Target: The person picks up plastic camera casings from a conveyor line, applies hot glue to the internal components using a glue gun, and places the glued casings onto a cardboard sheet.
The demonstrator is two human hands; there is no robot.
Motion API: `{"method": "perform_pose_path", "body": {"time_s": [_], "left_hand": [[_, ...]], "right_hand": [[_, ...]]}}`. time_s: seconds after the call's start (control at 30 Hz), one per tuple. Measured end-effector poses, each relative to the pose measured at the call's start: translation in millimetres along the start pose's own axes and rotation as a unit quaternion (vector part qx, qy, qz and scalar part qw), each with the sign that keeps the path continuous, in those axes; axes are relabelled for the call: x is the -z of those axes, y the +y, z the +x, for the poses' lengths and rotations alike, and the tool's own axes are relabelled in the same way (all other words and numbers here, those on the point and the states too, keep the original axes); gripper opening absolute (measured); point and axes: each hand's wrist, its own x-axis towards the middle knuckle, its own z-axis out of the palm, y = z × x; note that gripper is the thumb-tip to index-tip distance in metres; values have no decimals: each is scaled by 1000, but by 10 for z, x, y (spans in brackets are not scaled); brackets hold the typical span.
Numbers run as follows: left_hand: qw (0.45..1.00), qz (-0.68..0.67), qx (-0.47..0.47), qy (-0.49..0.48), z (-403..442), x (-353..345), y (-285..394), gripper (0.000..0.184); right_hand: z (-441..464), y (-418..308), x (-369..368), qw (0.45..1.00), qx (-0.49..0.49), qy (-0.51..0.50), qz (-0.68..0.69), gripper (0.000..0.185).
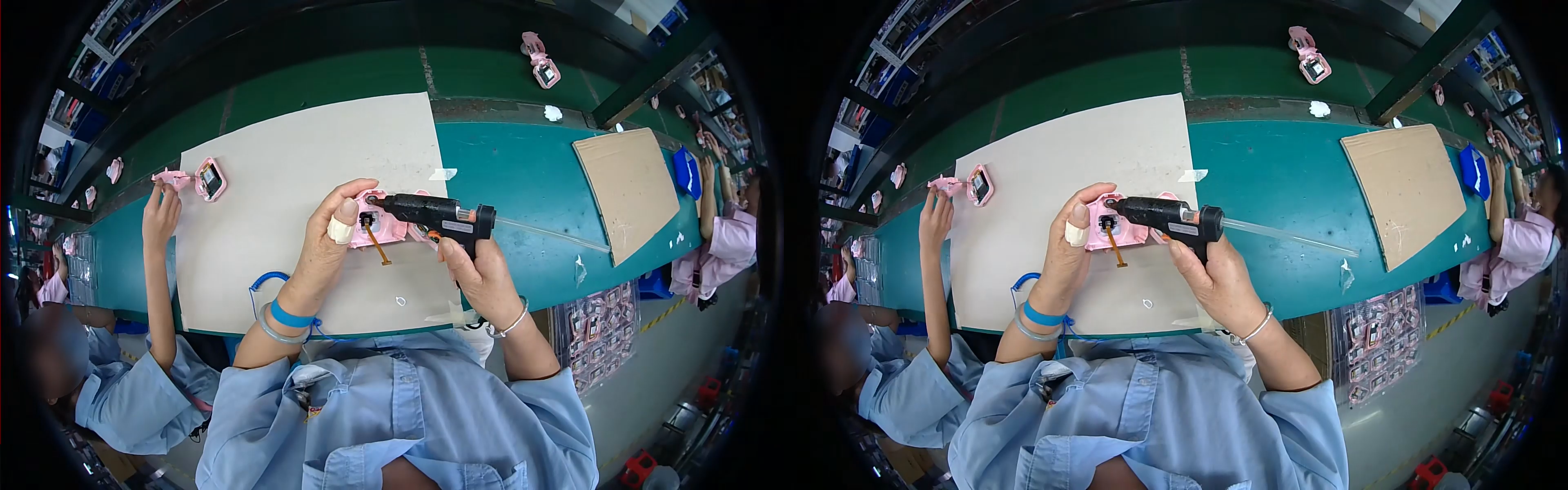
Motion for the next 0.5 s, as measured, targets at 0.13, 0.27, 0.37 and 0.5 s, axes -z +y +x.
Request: {"method": "perform_pose_path", "body": {"time_s": [0.13,0.27,0.37,0.5], "left_hand": [[1000,2,0,2,-7,0,11,50],[1000,0,2,1,-11,-4,12,50],[1000,-6,7,2,-20,-8,9,50],[999,-32,23,1,-47,-20,42,44]], "right_hand": [[-15,-21,10,1000,6,-1,-18,27],[-31,-32,18,999,11,-1,-41,28],[-46,-42,8,998,26,5,-55,28],[-57,-49,-47,994,73,46,-74,20]]}}
